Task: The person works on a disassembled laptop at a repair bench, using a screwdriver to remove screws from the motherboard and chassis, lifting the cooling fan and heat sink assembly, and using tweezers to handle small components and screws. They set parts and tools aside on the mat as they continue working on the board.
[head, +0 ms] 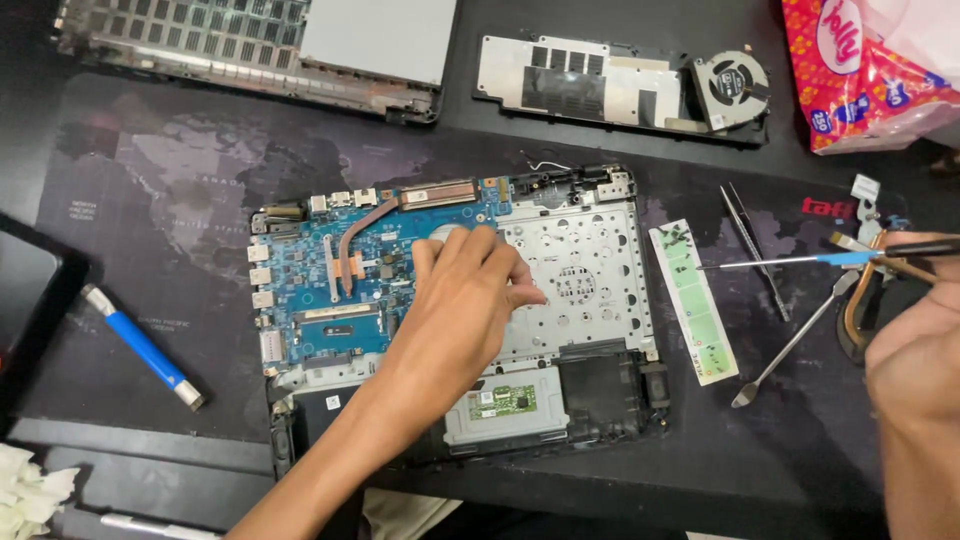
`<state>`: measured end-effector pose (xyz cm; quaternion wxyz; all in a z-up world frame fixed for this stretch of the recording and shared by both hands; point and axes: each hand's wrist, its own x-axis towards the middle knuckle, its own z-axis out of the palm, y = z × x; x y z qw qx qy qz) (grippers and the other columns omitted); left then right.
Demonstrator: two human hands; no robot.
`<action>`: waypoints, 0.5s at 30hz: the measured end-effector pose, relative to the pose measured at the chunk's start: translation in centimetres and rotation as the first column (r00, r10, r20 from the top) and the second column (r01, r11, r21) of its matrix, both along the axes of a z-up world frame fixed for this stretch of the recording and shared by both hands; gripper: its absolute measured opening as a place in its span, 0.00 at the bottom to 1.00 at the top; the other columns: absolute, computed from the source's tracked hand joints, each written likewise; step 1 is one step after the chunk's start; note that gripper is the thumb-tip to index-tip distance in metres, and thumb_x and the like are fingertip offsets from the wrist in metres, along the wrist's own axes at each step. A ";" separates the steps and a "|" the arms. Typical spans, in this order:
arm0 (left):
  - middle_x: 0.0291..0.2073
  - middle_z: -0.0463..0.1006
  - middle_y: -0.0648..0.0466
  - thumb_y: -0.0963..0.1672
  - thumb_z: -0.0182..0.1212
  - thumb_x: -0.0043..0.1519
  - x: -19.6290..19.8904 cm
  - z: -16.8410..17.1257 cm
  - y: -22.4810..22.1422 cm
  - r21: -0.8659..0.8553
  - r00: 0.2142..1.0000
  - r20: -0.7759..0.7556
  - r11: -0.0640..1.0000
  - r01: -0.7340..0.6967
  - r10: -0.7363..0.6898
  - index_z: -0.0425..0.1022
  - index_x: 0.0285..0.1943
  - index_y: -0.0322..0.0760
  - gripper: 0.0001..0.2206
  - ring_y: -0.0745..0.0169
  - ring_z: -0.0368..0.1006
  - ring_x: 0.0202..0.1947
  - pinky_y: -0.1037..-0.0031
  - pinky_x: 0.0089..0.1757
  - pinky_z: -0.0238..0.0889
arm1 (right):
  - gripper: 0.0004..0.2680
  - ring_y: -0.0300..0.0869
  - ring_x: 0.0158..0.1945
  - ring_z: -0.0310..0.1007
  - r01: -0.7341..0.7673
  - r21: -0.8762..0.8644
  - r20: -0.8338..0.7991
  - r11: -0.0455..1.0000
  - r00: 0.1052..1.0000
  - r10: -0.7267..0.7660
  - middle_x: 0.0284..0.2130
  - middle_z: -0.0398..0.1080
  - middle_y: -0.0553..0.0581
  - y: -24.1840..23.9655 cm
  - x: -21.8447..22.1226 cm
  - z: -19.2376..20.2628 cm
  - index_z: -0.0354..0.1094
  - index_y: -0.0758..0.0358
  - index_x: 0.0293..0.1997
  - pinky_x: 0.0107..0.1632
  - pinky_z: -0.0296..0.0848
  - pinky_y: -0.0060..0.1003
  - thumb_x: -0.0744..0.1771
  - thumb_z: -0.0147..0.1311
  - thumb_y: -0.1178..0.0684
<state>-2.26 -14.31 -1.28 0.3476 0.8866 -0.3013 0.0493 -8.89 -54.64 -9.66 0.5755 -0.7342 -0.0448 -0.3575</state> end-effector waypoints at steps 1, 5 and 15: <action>0.37 0.72 0.49 0.40 0.62 0.61 0.0 0.3 0.5 -0.102 0.994 -0.105 0.994 -0.029 0.018 0.75 0.38 0.32 0.03 0.52 0.67 0.43 0.62 0.47 0.54 | 0.15 0.52 0.43 0.74 -0.005 -0.073 0.043 0.997 0.999 0.008 0.42 0.71 0.64 0.7 0.2 0.8 0.62 0.74 0.54 0.50 0.74 0.40 0.77 0.36 0.47; 0.34 0.72 0.56 0.42 0.60 0.67 0.3 0.6 3.0 -0.497 0.796 -0.590 0.836 -0.231 -0.131 0.75 0.41 0.32 0.06 0.67 0.66 0.38 0.74 0.42 0.60 | 0.21 0.55 0.41 0.74 -0.010 -0.287 0.173 0.958 0.983 0.063 0.39 0.71 0.62 3.4 1.2 3.1 0.66 0.73 0.46 0.46 0.75 0.41 0.75 0.35 0.40; 0.33 0.70 0.58 0.46 0.58 0.70 0.4 -2.4 6.9 -0.761 0.409 -0.591 0.314 -0.567 -0.695 0.70 0.39 0.36 0.10 0.69 0.63 0.32 0.76 0.36 0.58 | 0.14 0.56 0.36 0.79 -0.177 -0.217 0.225 0.960 0.948 0.225 0.44 0.67 0.70 16.9 2.2 9.6 0.59 0.76 0.53 0.44 0.86 0.45 0.79 0.39 0.49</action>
